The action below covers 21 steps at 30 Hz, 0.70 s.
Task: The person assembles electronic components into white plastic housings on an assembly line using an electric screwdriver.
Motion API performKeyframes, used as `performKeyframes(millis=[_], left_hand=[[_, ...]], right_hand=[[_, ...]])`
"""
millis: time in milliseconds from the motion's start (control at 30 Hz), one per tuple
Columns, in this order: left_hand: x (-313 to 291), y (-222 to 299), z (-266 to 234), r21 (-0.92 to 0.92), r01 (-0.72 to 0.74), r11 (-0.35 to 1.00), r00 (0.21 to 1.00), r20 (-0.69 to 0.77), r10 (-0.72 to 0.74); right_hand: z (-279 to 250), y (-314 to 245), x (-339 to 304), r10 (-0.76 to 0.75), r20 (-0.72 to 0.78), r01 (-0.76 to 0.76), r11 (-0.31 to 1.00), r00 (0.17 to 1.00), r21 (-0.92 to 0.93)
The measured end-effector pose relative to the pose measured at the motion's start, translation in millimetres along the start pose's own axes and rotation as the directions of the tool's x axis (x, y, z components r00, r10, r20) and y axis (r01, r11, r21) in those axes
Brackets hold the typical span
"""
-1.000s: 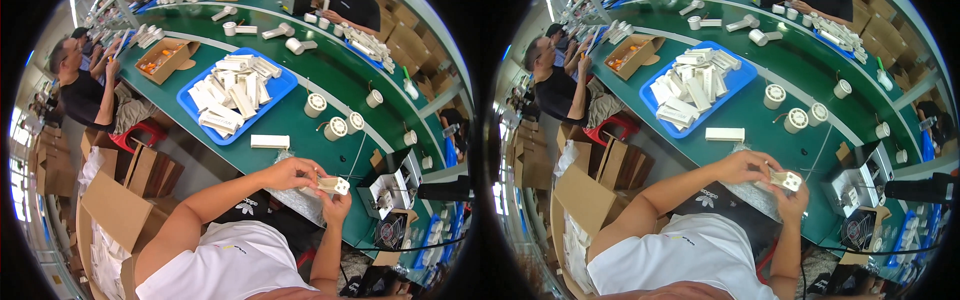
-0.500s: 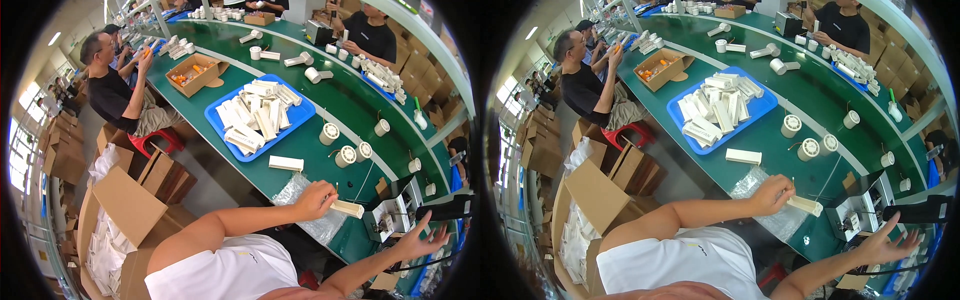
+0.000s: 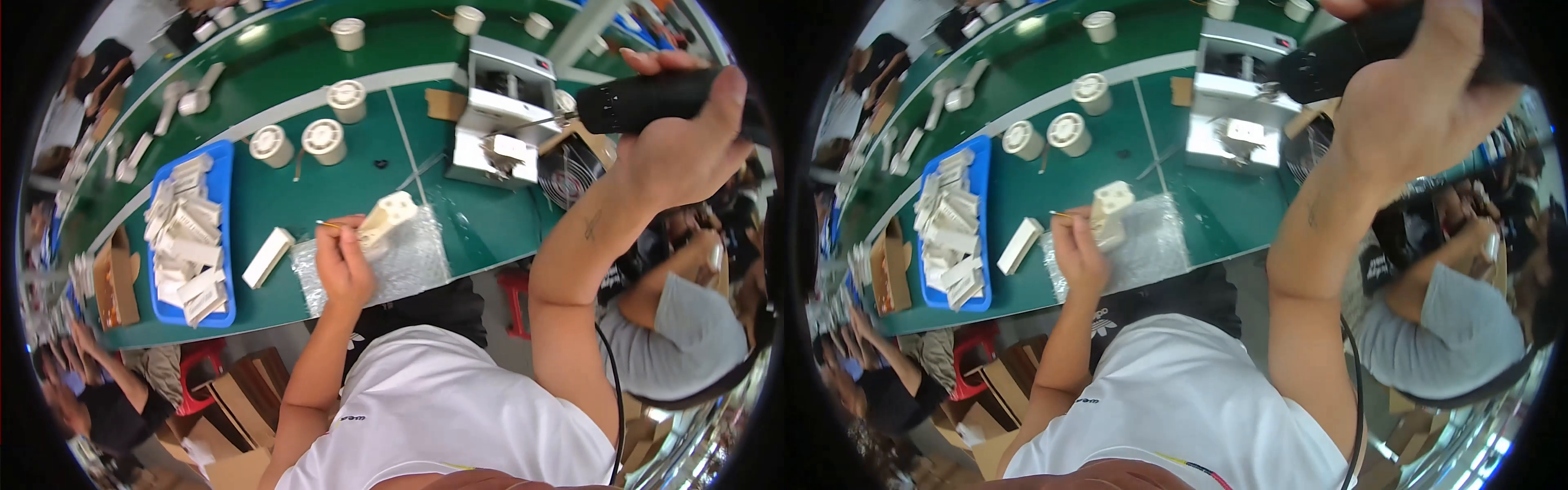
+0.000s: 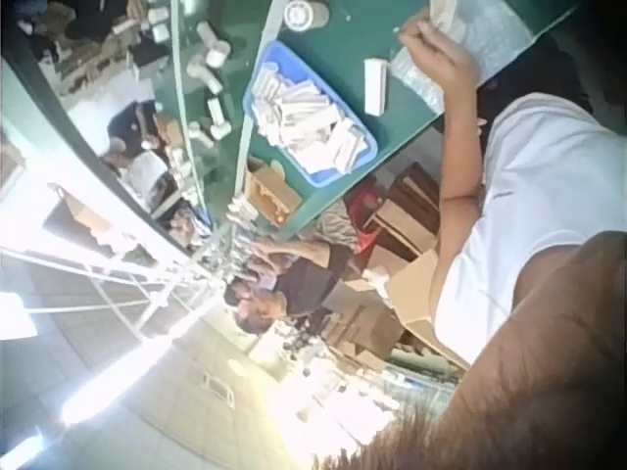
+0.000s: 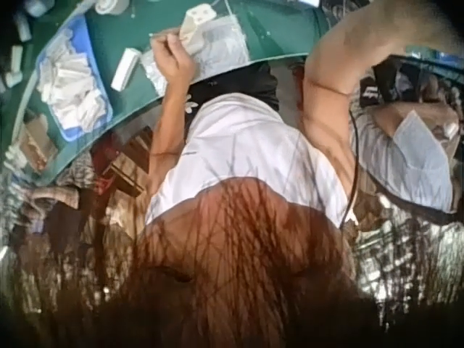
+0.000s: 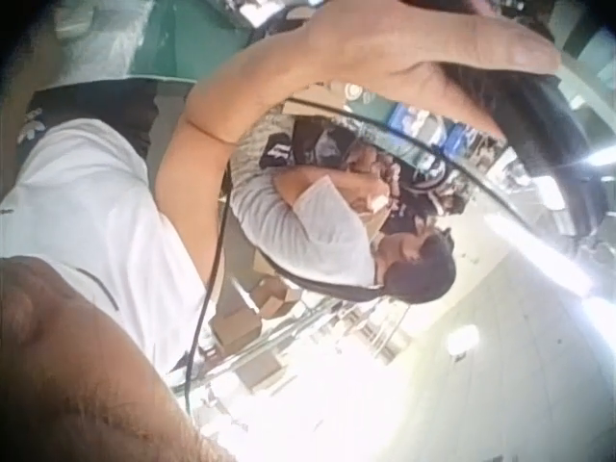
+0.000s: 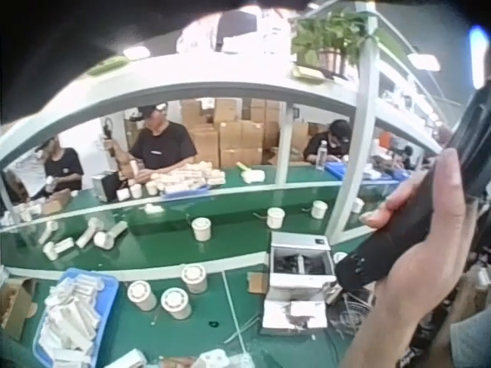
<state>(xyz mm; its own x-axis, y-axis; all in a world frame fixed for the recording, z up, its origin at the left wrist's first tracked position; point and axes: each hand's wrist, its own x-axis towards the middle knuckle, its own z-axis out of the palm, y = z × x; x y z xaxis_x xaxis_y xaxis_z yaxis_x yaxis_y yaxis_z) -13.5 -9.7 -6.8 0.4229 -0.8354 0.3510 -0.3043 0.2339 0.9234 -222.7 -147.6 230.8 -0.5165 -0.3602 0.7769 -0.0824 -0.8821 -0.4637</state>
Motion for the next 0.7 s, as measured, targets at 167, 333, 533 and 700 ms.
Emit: performKeyframes(millis=[167,333,533,700], left_hand=[[2.7,10.2,11.4,-0.088,0.029,0.996,0.996,0.084,-0.021],[-4.3,1.4,15.1,-0.04,-0.061,0.997,0.995,0.071,0.064],[-4.9,-0.3,13.7,0.017,-0.084,0.996,0.996,-0.007,0.085],[0.0,0.3,17.1,-0.048,-0.142,0.989,0.989,0.03,0.144]], right_hand=[[-26.1,12.2,4.0,0.079,0.278,-0.034,0.986,0.957,-0.161],[-3.4,41.2,-4.5,-0.091,0.403,0.093,0.996,0.91,0.017],[-16.6,36.3,-24.6,0.321,0.271,-0.262,0.937,0.907,-0.233],[-39.8,21.6,-26.9,0.341,0.792,-0.789,0.554,0.506,0.266]])
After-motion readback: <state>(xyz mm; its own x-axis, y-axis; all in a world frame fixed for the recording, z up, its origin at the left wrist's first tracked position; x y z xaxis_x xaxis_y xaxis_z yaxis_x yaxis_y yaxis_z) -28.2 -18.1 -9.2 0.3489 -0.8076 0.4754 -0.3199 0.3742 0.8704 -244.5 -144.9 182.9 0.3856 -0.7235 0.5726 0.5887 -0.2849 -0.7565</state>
